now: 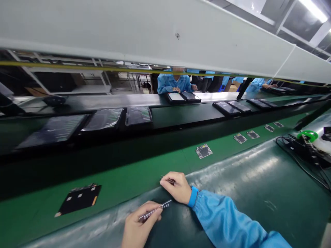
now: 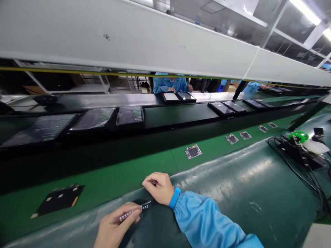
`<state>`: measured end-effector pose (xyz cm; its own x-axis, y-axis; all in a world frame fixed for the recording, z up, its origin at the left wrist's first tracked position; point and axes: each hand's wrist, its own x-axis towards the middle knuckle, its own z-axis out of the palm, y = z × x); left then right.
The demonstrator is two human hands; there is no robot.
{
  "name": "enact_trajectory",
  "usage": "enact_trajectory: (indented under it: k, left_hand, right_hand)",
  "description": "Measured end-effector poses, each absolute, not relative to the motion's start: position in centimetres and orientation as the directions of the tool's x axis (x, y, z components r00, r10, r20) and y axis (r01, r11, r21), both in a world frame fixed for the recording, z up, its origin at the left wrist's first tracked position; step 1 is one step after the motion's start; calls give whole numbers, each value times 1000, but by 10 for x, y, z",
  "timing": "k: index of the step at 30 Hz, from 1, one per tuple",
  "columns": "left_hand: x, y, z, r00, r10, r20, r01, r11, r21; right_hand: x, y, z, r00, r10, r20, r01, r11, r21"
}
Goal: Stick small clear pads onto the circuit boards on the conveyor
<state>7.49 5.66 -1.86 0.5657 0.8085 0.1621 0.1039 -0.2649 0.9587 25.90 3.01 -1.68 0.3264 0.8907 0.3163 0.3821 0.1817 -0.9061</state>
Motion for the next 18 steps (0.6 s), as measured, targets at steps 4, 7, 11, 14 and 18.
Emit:
enact_trajectory:
  k: [4,7,11,14,18]
  left_hand:
    - [75,55,-20,580,798,161,93,-262,961]
    - [75,53,-27,560,806,192,59,-270,961]
    - [76,53,-30,540,811,224,40,-291,956]
    - [75,54,-28,562,801,206,55,-285,957]
    - [75,53,-31,546,811,209,48,-279,959]
  right_hand:
    - [259,29,-18,322,895,309,366,183,-913]
    - [258,29,-20,322,893,314,362,191,-912]
    - [257,30,-18,322,893,313,362,189,-913]
    - [257,30,-16,326,891,317,350,198,-916]
    - [257,29,-17,323,891,319,342,204,-917]
